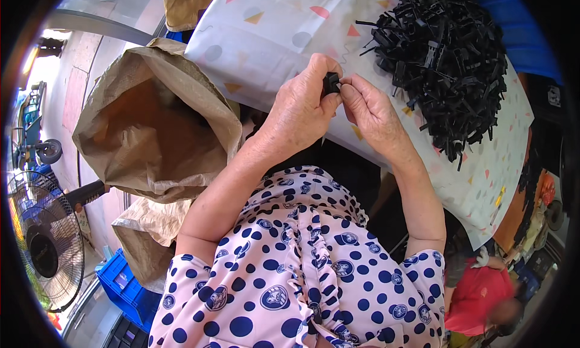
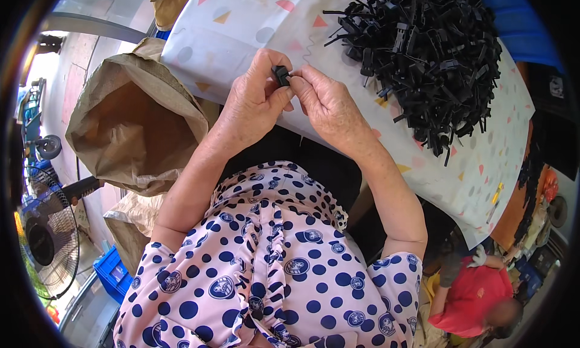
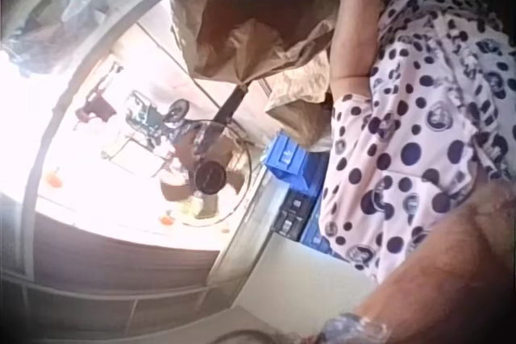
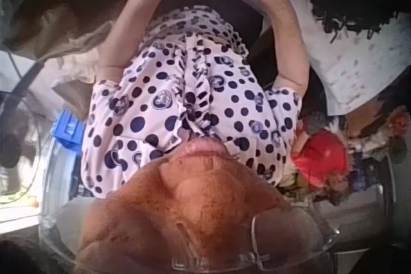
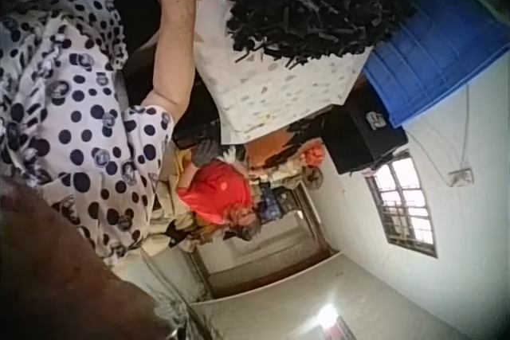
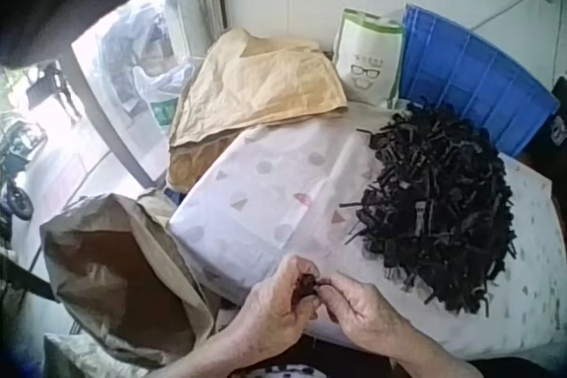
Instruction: Picking up small black plastic components from a pile and placing them into a paper bag.
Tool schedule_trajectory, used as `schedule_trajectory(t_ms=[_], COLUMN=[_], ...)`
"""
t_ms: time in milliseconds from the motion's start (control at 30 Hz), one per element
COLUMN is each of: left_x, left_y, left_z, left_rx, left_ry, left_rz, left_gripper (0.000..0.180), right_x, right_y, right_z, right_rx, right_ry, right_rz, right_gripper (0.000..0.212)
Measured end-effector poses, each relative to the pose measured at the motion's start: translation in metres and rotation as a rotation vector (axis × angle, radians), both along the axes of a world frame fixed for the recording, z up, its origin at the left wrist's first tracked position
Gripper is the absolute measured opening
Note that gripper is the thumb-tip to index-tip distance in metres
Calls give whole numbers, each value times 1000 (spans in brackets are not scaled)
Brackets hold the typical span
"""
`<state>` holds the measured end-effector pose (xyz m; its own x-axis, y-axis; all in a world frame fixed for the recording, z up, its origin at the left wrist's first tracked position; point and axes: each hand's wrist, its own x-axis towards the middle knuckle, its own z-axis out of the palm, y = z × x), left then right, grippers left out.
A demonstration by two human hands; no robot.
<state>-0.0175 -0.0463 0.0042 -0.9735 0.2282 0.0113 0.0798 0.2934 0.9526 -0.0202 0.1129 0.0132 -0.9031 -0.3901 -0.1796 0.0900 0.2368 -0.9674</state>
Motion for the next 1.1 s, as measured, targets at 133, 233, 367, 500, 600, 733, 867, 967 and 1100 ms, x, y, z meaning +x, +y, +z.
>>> schedule_trajectory(t_ms=[133,233,367,500,600,733,867,967,1100], left_x=[5,6,7,5,1,-3,-5,-1,4], left_y=[11,15,20,21,20,11,6,4,1], left_z=[-2,-2,0,-1,12,17,10,11,10], left_rx=[-158,-199,-244,-92,264,895,929,870,807], left_ry=[201,264,297,231,4,-375,-470,-506,-492], left_rz=[95,117,120,88,87,-3,-95,-196,-289], left_gripper=[32,31,32,32,29,32,41,41,39], right_x=[3,4,7,4,5,5,2,-5,-8], right_y=[-1,-1,2,13,19,20,24,27,28], right_z=[-5,-12,-14,-6,2,-3,-6,-8,-2], right_rx=[24,15,-30,-94,-86,-219,-393,-520,-606], right_ry=[27,103,95,64,137,31,32,-108,-350], right_rz=[-57,-87,-123,-107,-184,-205,-186,-155,-10], right_gripper=[22,25,25,20,22,22,25,30,40])
